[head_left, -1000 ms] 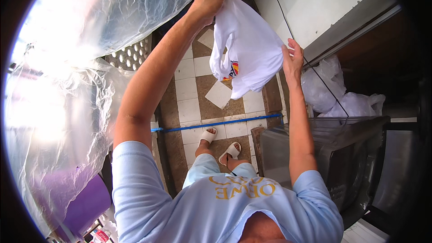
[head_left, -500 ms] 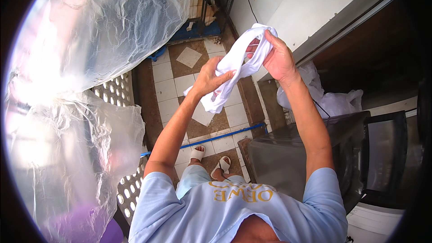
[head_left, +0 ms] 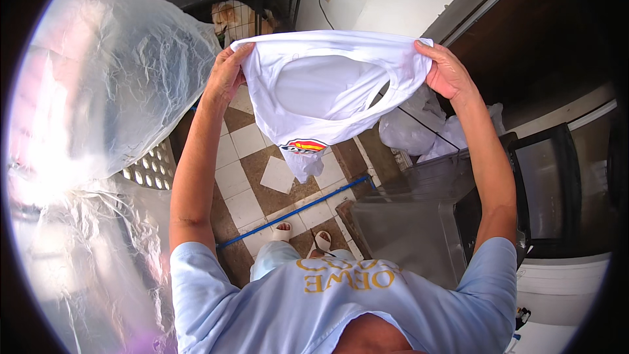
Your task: The person washes a white t-shirt by hand in a sink filled with soapy water, scrubs a stain, applies a purple cleaning product from a bottle, and then places the shirt into a washing machine.
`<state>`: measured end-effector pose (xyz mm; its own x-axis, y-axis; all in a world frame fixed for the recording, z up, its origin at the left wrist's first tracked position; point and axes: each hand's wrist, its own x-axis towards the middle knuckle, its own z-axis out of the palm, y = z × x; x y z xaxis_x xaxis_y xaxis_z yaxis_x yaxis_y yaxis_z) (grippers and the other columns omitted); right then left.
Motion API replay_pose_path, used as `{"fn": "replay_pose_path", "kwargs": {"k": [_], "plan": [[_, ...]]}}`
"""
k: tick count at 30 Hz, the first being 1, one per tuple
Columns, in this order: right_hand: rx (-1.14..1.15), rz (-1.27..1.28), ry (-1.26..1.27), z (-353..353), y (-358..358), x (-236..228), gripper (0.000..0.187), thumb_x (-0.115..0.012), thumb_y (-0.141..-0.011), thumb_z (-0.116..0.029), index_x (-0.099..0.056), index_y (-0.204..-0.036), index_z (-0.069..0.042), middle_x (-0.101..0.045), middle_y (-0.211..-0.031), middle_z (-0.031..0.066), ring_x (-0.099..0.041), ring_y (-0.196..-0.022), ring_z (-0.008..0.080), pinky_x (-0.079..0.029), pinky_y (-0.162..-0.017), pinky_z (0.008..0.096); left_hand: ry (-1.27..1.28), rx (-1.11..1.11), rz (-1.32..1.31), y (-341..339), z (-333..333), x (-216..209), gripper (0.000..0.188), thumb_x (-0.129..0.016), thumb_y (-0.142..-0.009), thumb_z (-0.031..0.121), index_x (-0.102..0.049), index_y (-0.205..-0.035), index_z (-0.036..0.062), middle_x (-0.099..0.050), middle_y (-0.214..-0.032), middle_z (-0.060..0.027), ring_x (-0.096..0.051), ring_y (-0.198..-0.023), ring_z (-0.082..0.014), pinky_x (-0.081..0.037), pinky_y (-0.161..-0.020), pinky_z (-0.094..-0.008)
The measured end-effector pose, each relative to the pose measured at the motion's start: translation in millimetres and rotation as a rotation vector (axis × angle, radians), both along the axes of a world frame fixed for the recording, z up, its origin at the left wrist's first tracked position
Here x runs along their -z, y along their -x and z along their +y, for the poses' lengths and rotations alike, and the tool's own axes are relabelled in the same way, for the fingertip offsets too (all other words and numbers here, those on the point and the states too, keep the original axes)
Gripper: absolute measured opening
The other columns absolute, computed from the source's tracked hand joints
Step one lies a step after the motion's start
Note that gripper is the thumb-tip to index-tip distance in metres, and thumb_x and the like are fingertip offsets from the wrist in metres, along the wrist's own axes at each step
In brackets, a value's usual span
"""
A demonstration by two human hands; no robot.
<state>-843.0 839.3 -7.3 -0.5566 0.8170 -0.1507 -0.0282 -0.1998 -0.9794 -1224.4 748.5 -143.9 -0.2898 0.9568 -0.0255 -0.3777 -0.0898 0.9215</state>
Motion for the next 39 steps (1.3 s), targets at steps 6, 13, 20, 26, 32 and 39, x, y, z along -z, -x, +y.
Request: {"fn": "replay_pose_path", "kwargs": {"k": [6, 13, 20, 26, 32, 39], "plan": [[0.037, -0.006, -0.038, 5, -13, -27, 0.029, -0.06, -0.092, -0.019, -0.059, -0.111, 0.003, -0.065, -0.107, 0.0101, -0.064, -0.096, 0.0181, -0.052, -0.087, 0.0332, -0.058, 0.054, 0.067, 5, 24, -26, 0.025, -0.064, -0.089, 0.025, -0.065, -0.104, 0.0054, -0.068, -0.092, -0.0053, -0.065, -0.077, -0.0121, -0.054, -0.07, -0.0278], [0.217, 0.103, 0.159, 38, -8, 83, 0.035, -0.061, -0.092, -0.029, -0.059, -0.112, -0.001, -0.065, -0.107, 0.0084, -0.063, -0.097, 0.0191, -0.051, -0.087, 0.0357, -0.05, 0.079, 0.403, -35, 72, 13, 0.019, -0.061, -0.09, 0.02, -0.065, -0.093, 0.0022, -0.063, -0.075, -0.0026, -0.057, -0.061, -0.01, -0.046, -0.055, -0.0248], [0.027, -0.448, -0.526, -3, 104, 85, 0.054, -0.071, -0.081, -0.017, -0.044, -0.12, 0.009, -0.059, -0.108, 0.0147, -0.06, -0.096, 0.0203, -0.049, -0.084, 0.0324, -0.261, 0.197, 0.675, -99, 96, -48, 0.021, -0.06, -0.09, 0.02, -0.065, -0.097, 0.0009, -0.065, -0.077, -0.0048, -0.059, -0.064, -0.0118, -0.049, -0.061, -0.027], [0.059, -0.162, -0.308, 38, 103, 72, 0.039, -0.063, -0.085, -0.012, -0.051, -0.118, 0.004, -0.061, -0.106, 0.0112, -0.059, -0.097, 0.0176, -0.047, -0.087, 0.0316, -0.439, 0.176, 0.349, -73, 63, -7, 0.039, -0.063, -0.084, 0.012, -0.055, -0.121, 0.0067, -0.057, -0.112, -0.0053, -0.052, -0.098, -0.0134, -0.044, -0.086, -0.0291], [0.051, -0.15, -0.253, 56, 108, 25, 0.041, -0.064, -0.085, -0.013, -0.052, -0.119, 0.005, -0.061, -0.11, 0.0104, -0.059, -0.103, 0.0197, -0.045, -0.092, 0.0327, 0.008, -0.178, 0.695, -50, 14, 250, 0.045, -0.067, -0.072, 0.009, -0.058, -0.116, 0.0094, -0.055, -0.119, -0.0151, -0.05, -0.112, -0.0338, -0.042, -0.094, -0.0405], [0.169, -0.226, -0.225, 120, 44, -13, 0.039, -0.066, -0.085, -0.015, -0.054, -0.117, 0.005, -0.062, -0.109, 0.0096, -0.06, -0.101, 0.0163, -0.047, -0.09, 0.0304, 0.072, 0.277, 0.328, -67, 42, 253, 0.021, -0.065, -0.088, 0.025, -0.066, -0.089, 0.004, -0.06, -0.074, -0.0012, -0.056, -0.073, -0.0121, -0.045, -0.07, -0.0302]]}}
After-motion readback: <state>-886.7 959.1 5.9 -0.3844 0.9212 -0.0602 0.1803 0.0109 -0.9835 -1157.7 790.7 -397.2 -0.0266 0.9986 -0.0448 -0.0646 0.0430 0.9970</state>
